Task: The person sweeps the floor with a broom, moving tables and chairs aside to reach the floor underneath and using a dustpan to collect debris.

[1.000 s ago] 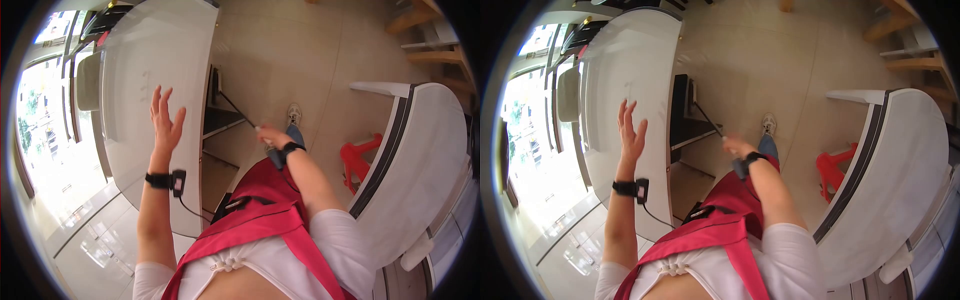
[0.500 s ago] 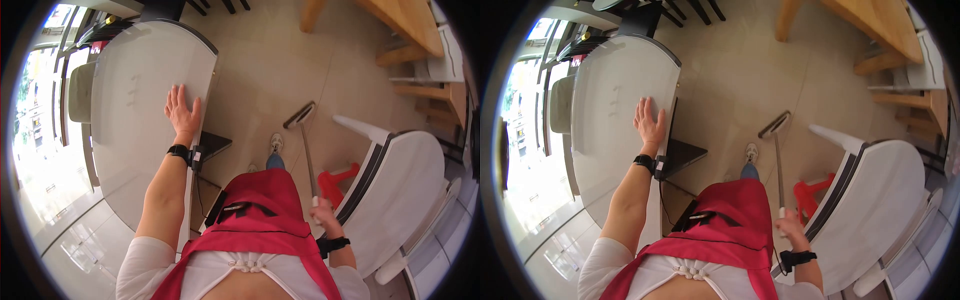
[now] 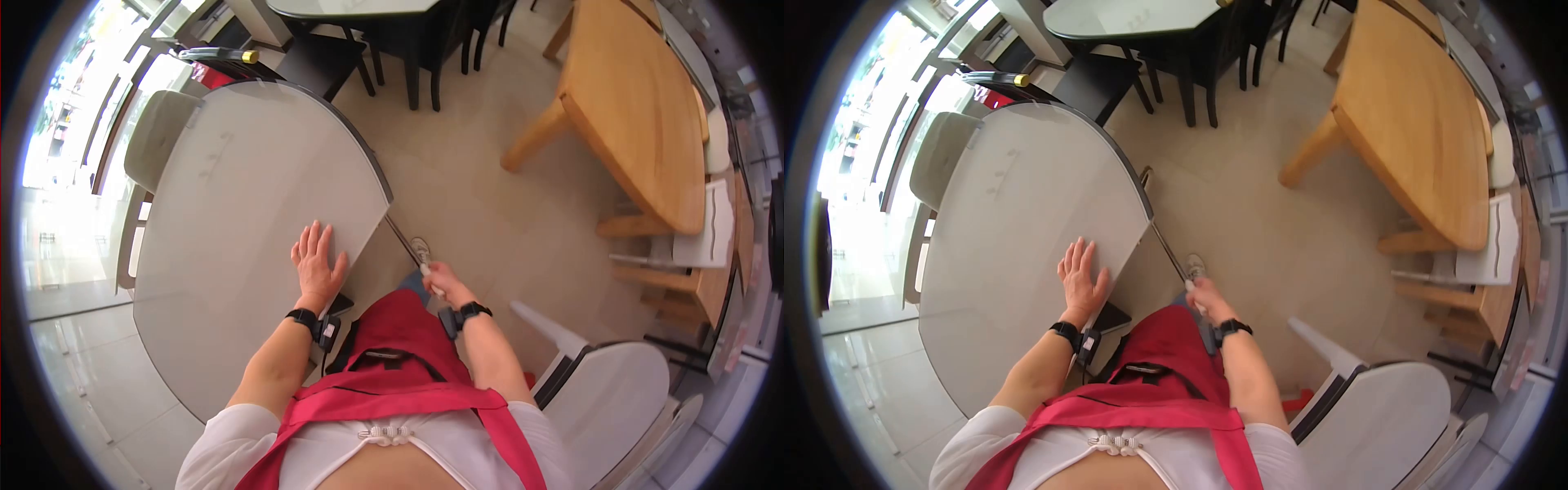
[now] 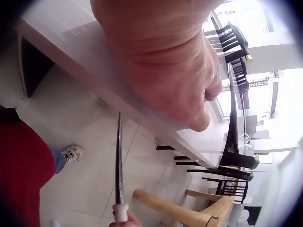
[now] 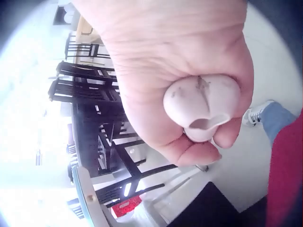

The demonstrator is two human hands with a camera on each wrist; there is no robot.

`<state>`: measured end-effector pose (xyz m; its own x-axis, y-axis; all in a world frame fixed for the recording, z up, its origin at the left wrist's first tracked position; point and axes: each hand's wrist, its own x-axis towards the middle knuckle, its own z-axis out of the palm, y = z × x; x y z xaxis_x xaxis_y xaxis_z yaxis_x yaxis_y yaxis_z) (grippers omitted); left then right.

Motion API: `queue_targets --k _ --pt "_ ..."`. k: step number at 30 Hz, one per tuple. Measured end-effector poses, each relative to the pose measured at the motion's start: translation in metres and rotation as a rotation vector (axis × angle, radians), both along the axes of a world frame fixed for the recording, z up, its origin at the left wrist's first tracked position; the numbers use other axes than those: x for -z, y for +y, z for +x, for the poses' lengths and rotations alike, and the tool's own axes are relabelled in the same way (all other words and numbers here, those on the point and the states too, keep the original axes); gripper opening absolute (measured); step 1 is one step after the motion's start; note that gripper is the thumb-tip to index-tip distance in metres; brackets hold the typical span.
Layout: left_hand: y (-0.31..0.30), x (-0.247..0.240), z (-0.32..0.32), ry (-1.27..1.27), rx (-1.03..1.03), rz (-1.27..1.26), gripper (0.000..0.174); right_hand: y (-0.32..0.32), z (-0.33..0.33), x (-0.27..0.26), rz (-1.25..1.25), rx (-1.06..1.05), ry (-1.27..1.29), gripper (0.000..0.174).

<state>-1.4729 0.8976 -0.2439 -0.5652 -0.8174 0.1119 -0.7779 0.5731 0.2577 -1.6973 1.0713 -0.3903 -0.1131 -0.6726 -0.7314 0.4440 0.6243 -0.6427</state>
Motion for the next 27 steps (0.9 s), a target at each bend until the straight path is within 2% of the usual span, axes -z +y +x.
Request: queue_targets --k 3,4,7,9,13,18,20,23,27 --pt "-0.001 -0.006 0.0 -0.008 0.002 0.037 0.06 -0.056 -0.03 0.001 0.07 -0.078 0.074 0.021" --pt "-0.004 -0.007 -0.001 -0.01 -0.006 0.042 0.06 -0.059 -0.046 0.004 0.05 -0.049 0.02 0.022" --pt "-0.009 -0.017 -0.006 -0.028 -0.033 0.09 0.06 0.0 -0.105 0.002 -0.078 0.125 -0.132 0.027" --pt "-0.009 -0.019 -0.007 -0.034 -0.046 0.123 0.06 0.035 -0.149 -0.005 0.182 0.113 -0.077 0.03" --pt "-0.021 -0.021 -0.014 0.029 -0.127 0.22 0.055 0.049 -0.193 -0.084 0.436 -0.008 -0.138 0.025" --pt "-0.085 -0.041 -0.062 0.184 -0.28 0.073 0.05 -0.016 -0.196 -0.147 0.39 -0.269 -0.074 0.021" --pt "-0.124 -0.037 -0.08 0.205 -0.341 0.0 0.05 -0.045 -0.211 -0.158 0.346 -0.246 -0.091 0.021" --pt "-0.178 -0.012 -0.098 0.199 -0.483 -0.054 0.054 -0.106 -0.228 -0.162 0.258 -0.251 -0.099 0.022" --pt "-0.201 0.011 -0.117 -0.001 -0.716 -0.033 0.056 -0.211 -0.228 -0.138 0.154 -0.294 0.012 0.021"
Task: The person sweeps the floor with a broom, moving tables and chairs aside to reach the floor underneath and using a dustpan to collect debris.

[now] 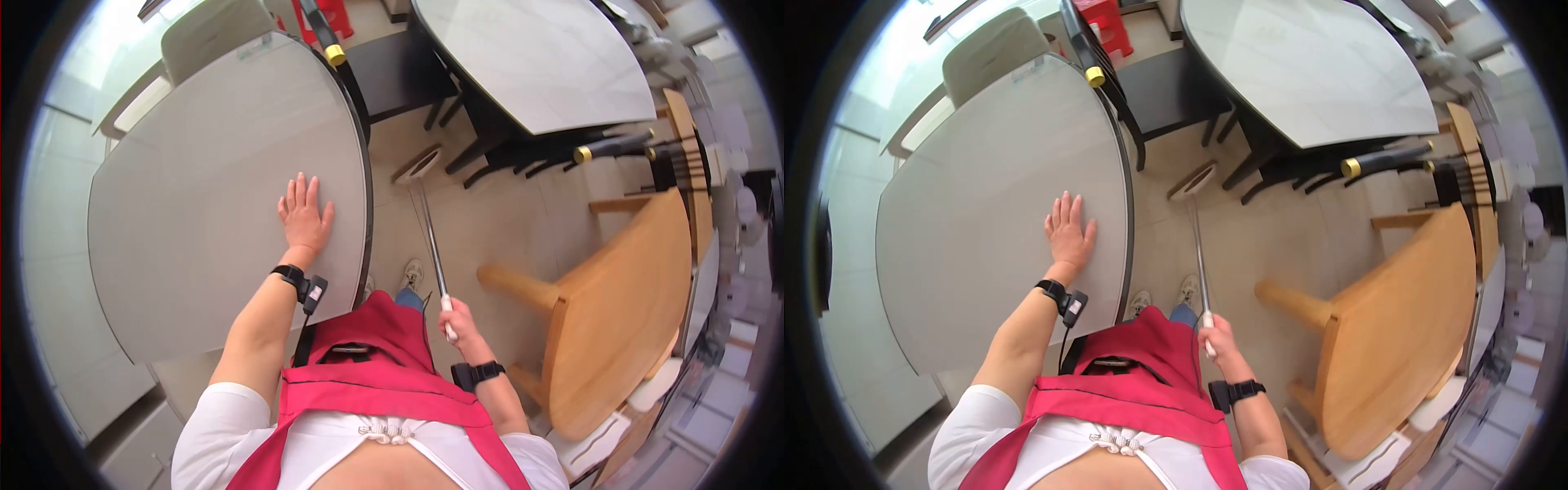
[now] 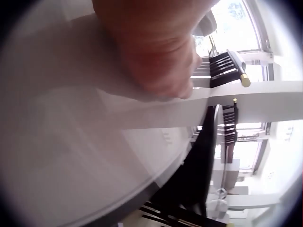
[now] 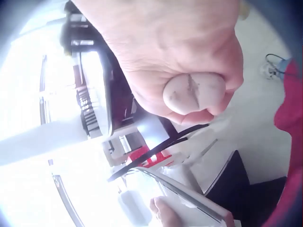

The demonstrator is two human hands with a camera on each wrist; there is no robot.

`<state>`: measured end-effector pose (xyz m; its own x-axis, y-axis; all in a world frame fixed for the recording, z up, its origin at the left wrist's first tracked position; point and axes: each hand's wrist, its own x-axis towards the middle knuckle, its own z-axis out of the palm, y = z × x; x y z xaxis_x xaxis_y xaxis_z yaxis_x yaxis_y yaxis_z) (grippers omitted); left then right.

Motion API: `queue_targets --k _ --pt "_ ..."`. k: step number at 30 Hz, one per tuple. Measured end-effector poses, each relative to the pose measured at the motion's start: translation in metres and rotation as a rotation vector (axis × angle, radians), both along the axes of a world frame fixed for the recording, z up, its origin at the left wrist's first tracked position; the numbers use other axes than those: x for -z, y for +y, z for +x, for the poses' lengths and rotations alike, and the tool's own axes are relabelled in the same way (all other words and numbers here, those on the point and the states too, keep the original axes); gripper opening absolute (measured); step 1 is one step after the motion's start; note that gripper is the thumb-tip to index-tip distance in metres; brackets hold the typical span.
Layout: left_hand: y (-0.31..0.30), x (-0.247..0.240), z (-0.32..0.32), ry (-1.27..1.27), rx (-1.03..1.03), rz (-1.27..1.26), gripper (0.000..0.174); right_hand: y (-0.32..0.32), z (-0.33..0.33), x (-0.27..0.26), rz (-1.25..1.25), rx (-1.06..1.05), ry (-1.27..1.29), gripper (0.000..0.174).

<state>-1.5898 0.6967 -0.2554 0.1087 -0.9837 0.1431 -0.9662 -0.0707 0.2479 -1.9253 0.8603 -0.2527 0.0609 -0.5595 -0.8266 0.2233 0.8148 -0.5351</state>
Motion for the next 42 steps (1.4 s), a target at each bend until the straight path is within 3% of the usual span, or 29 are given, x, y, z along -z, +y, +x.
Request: queue_targets --k 5,10,13,15,17,19,21,24,27,29,31,33,35,37,39,42 --pt "-0.002 -0.008 -0.006 -0.018 -0.031 0.023 0.057 -0.156 0.01 0.072 -0.106 0.029 0.172 0.018" --pt "-0.008 -0.01 -0.001 0.004 -0.047 0.059 0.058 -0.274 0.039 0.176 -0.085 -0.087 0.753 0.017" --pt "-0.011 -0.012 0.002 0.0 -0.063 0.089 0.058 -0.313 0.017 0.266 -0.249 -0.272 0.971 0.023" --pt "-0.014 -0.012 0.003 0.001 -0.074 0.108 0.058 -0.334 0.008 0.26 -0.405 -0.449 1.227 0.029" --pt "-0.016 -0.009 0.004 0.014 -0.072 0.12 0.058 -0.363 0.0 0.248 -0.3 -0.541 1.259 0.035" --pt "-0.018 -0.007 0.004 0.006 -0.066 0.135 0.057 -0.392 -0.026 0.289 -0.349 -0.554 1.331 0.037" --pt "-0.02 -0.005 0.005 0.001 -0.067 0.146 0.057 -0.415 -0.018 0.268 -0.305 -0.59 1.435 0.039" --pt "-0.02 -0.002 0.005 0.003 -0.073 0.155 0.055 -0.441 -0.03 0.281 -0.142 -0.807 1.346 0.039" --pt "-0.021 -0.002 0.004 0.005 -0.067 0.153 0.055 -0.427 -0.041 0.292 -0.086 -0.874 1.258 0.043" --pt "-0.02 -0.004 0.004 0.005 -0.066 0.142 0.055 -0.399 -0.045 0.299 -0.04 -0.82 1.216 0.048" --pt "-0.019 -0.006 0.004 0.009 -0.065 0.137 0.056 -0.365 -0.056 0.327 0.033 -0.865 0.959 0.05" --pt "-0.018 -0.008 0.004 0.013 -0.065 0.13 0.056 -0.321 -0.053 0.376 0.04 -0.646 0.749 0.056" --pt "-0.017 -0.009 0.004 0.014 -0.067 0.116 0.057 -0.292 -0.011 0.321 -0.045 -0.556 0.682 0.061" --pt "-0.016 -0.011 0.005 0.014 -0.071 0.111 0.057 -0.266 0.034 0.286 0.032 -0.335 0.504 0.05" --pt "-0.014 -0.013 0.004 0.018 -0.073 0.105 0.057 -0.249 0.083 0.206 -0.055 -0.323 0.584 0.062" --pt "-0.012 -0.014 0.002 0.026 -0.076 0.092 0.057 -0.238 0.095 0.16 0.054 -0.265 0.397 0.073"
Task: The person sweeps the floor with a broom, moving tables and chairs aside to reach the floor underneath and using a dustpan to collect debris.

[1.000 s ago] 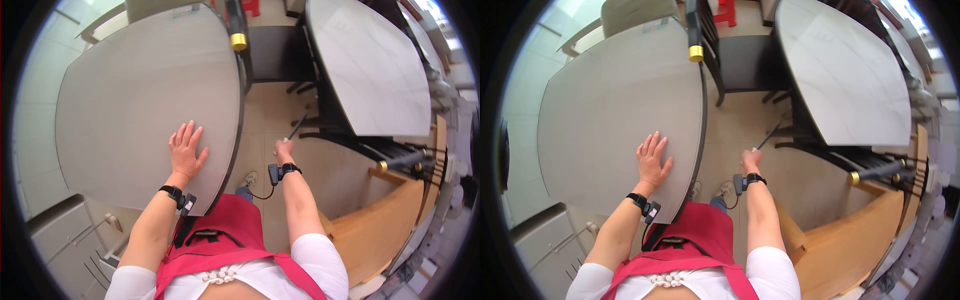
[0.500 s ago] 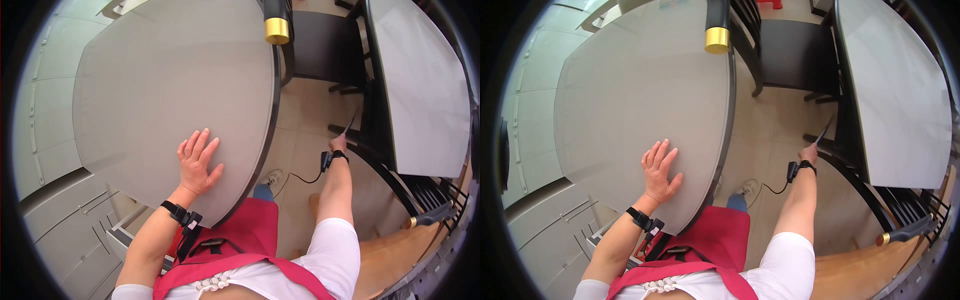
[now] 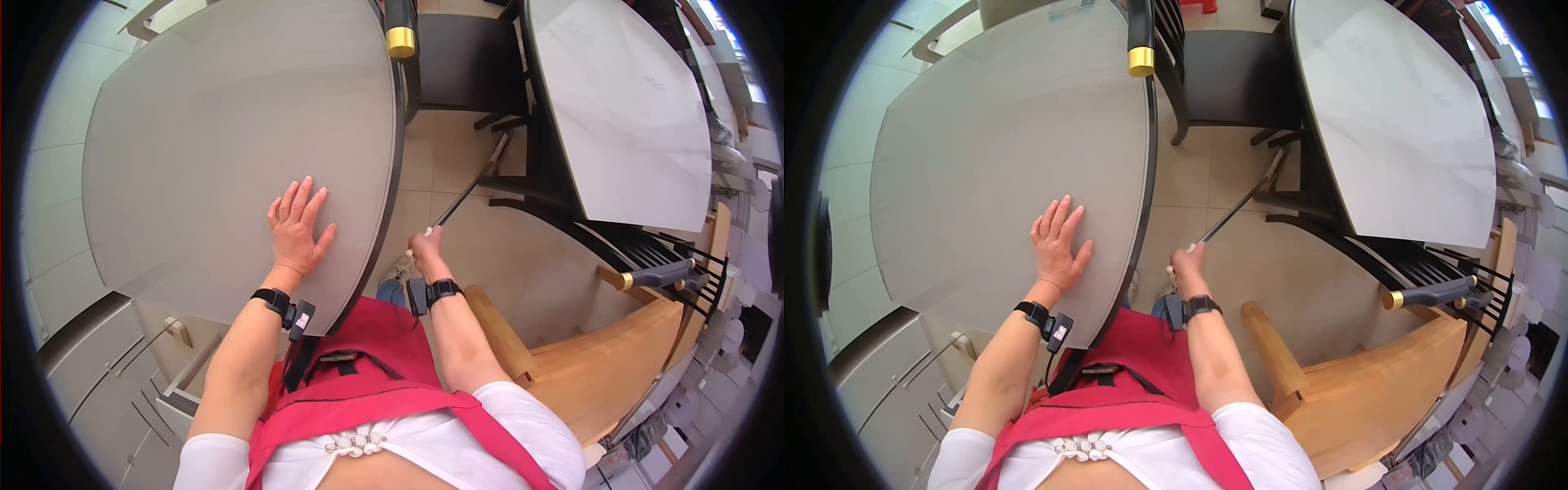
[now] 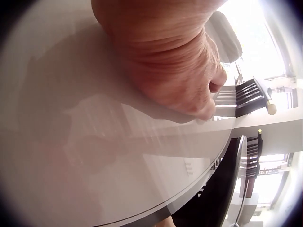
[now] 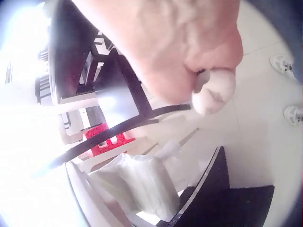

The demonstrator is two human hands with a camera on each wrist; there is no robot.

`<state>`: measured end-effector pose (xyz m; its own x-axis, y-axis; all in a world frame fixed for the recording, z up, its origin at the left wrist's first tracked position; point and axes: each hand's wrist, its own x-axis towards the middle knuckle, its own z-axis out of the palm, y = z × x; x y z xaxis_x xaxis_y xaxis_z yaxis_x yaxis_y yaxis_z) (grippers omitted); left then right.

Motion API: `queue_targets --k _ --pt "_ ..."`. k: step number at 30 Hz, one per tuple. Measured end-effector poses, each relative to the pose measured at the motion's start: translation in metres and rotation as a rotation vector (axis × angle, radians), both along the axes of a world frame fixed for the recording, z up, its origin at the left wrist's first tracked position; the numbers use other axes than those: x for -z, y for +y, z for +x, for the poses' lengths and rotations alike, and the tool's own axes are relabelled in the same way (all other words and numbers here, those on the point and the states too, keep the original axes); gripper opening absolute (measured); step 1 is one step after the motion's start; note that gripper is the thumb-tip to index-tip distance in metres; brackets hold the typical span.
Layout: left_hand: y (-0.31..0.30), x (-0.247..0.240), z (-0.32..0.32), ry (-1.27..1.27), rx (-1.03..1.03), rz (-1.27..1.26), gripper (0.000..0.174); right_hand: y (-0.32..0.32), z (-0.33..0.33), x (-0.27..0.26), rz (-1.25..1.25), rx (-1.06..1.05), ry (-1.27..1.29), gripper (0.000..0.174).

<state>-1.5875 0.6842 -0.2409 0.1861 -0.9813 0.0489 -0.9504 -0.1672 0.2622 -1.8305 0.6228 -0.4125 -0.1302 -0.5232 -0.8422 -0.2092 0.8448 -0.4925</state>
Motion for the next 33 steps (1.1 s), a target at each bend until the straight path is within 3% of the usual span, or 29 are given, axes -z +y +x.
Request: queue_targets --k 2,3,6,8,11,14,15,17,19,23,25,27,31,32,33 --pt "0.0 -0.001 0.001 0.004 -0.002 0.003 0.057 0.011 -0.005 -0.039 -0.037 0.146 -0.073 0.074" --pt "0.0 -0.001 0.001 0.007 -0.004 -0.003 0.057 0.017 -0.027 -0.027 -0.057 0.115 -0.15 0.075" --pt "0.001 -0.002 0.001 0.007 -0.013 -0.007 0.057 0.022 -0.065 -0.111 0.038 0.286 -0.419 0.084" --pt "0.002 -0.001 0.001 0.004 -0.015 -0.008 0.057 0.041 -0.085 -0.141 0.156 0.16 -0.443 0.089" --pt "0.002 -0.001 0.0 -0.011 -0.013 0.0 0.057 0.078 -0.095 -0.16 0.13 -0.144 -0.221 0.081" --pt "0.001 -0.002 0.001 -0.021 -0.01 0.011 0.057 0.092 -0.104 -0.119 -0.149 -0.427 0.103 0.072" --pt "0.0 -0.002 0.001 -0.019 -0.007 0.013 0.057 0.093 -0.117 -0.077 -0.388 -0.593 0.228 0.068" --pt "-0.001 -0.002 0.0 -0.018 -0.005 0.017 0.056 0.05 -0.113 -0.047 -0.423 -0.705 0.392 0.065" --pt "-0.002 0.001 0.0 -0.029 0.001 0.014 0.056 -0.013 -0.095 -0.019 -0.351 -0.725 0.392 0.062" --pt "-0.003 0.004 0.001 -0.05 0.013 0.02 0.056 -0.109 -0.063 0.063 -0.628 -0.854 0.546 0.044" --pt "-0.005 0.008 0.002 -0.065 0.018 0.014 0.056 -0.13 -0.041 0.078 -0.549 -0.911 0.619 0.037" --pt "-0.001 0.008 0.0 -0.06 0.023 0.031 0.056 -0.112 -0.04 0.085 -0.5 -0.944 0.643 0.026" --pt "-0.003 0.007 -0.001 -0.042 0.025 0.009 0.056 -0.002 -0.085 0.09 -0.328 -0.875 0.54 0.032" --pt "-0.003 0.007 -0.001 -0.041 0.027 -0.003 0.056 0.029 -0.103 0.082 -0.245 -0.935 0.485 0.055" --pt "-0.003 0.007 -0.001 -0.036 0.023 -0.012 0.056 0.061 -0.118 0.06 -0.228 -0.969 0.464 0.06"
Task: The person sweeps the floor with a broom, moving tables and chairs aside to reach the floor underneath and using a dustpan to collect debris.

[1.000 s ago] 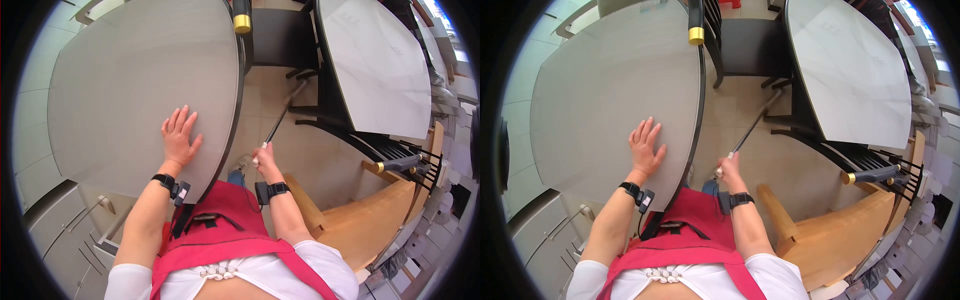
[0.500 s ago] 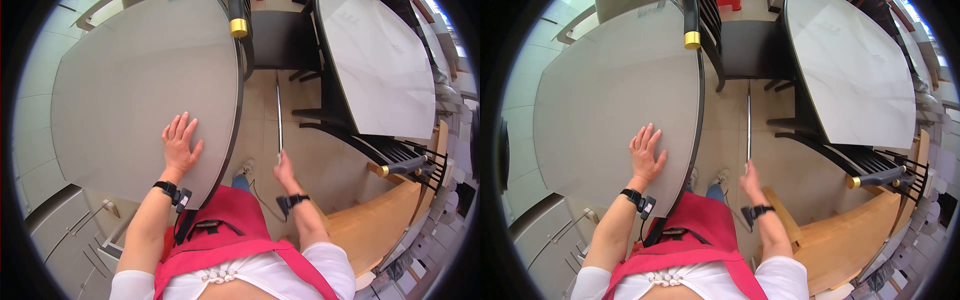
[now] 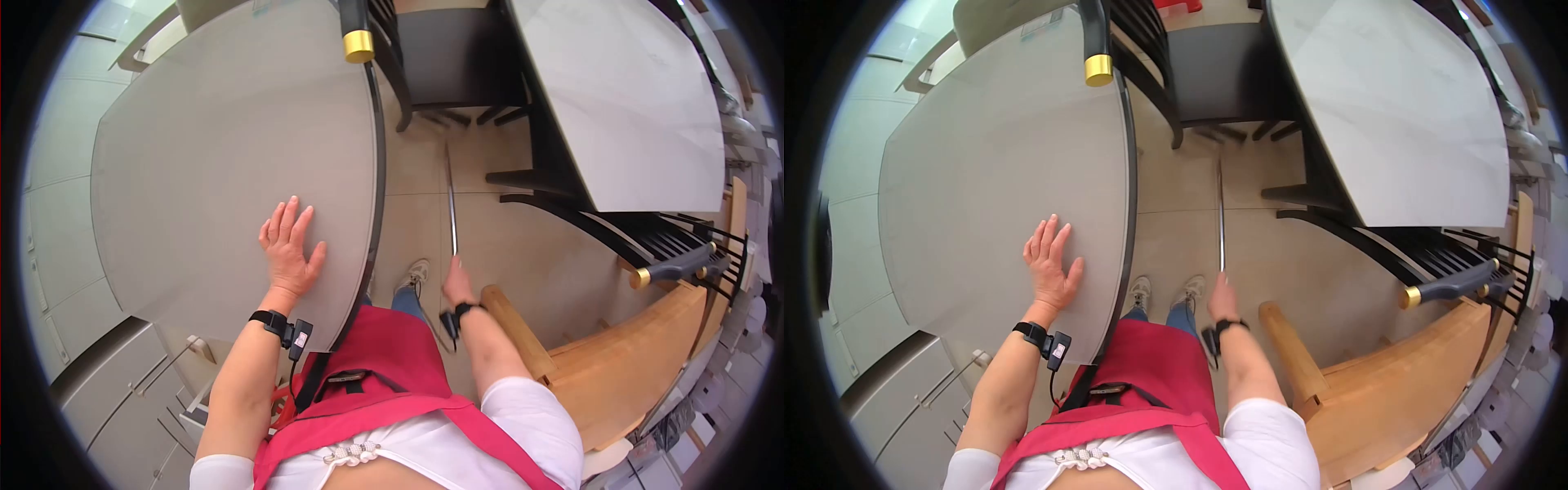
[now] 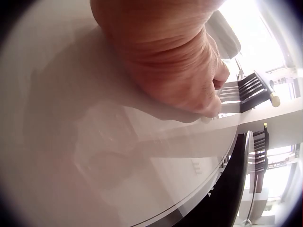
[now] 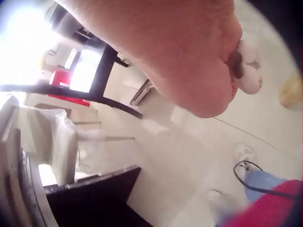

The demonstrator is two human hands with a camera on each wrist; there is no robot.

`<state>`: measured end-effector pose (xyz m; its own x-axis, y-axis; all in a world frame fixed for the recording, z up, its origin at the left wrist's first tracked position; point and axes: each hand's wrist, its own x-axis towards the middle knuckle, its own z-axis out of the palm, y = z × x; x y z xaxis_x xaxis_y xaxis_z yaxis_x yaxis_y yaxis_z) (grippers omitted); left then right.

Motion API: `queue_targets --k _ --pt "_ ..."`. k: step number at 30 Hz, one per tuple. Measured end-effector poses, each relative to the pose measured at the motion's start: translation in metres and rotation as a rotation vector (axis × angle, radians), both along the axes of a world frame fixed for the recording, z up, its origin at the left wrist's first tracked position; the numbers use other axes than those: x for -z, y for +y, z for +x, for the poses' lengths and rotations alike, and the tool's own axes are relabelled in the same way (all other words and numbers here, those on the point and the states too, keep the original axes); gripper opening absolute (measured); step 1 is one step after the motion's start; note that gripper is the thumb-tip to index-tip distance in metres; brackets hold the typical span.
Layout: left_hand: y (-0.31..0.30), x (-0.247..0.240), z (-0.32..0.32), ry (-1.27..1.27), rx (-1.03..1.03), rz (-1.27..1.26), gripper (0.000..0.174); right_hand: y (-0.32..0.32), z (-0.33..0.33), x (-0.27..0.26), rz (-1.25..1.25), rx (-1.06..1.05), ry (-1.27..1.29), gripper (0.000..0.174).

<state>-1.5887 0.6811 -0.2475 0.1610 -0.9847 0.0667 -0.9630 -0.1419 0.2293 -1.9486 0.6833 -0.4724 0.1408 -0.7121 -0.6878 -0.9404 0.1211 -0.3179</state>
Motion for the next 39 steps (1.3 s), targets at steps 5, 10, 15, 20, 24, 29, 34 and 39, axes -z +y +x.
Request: queue_targets --k 5,10,15,20,24,29,34,39 --pt "0.003 -0.002 -0.001 0.002 -0.01 -0.014 0.057 0.059 -0.061 -0.118 0.115 0.063 -0.013 0.059" --pt "0.003 -0.006 -0.003 -0.001 -0.005 -0.033 0.058 0.038 -0.118 -0.171 -0.075 0.058 0.04 0.048" --pt "0.005 -0.005 -0.006 -0.014 0.005 -0.028 0.057 -0.022 -0.115 -0.095 -0.155 0.01 0.179 0.048" --pt "0.006 -0.006 -0.005 -0.028 0.02 -0.021 0.057 0.01 -0.064 -0.037 -0.012 0.143 -0.024 0.052" --pt "0.004 -0.007 -0.008 -0.029 0.014 -0.01 0.057 0.068 -0.048 -0.086 0.157 0.319 -0.162 0.07" --pt "0.004 -0.006 -0.008 -0.018 0.019 -0.016 0.056 0.049 -0.079 -0.195 0.331 0.351 -0.195 0.063" --pt "0.004 -0.005 -0.009 -0.04 0.02 -0.021 0.055 0.027 -0.09 -0.186 0.003 0.117 -0.112 0.032" --pt "0.003 -0.002 -0.009 -0.052 0.025 -0.006 0.056 -0.053 -0.048 -0.07 -0.367 -0.009 -0.148 0.025"
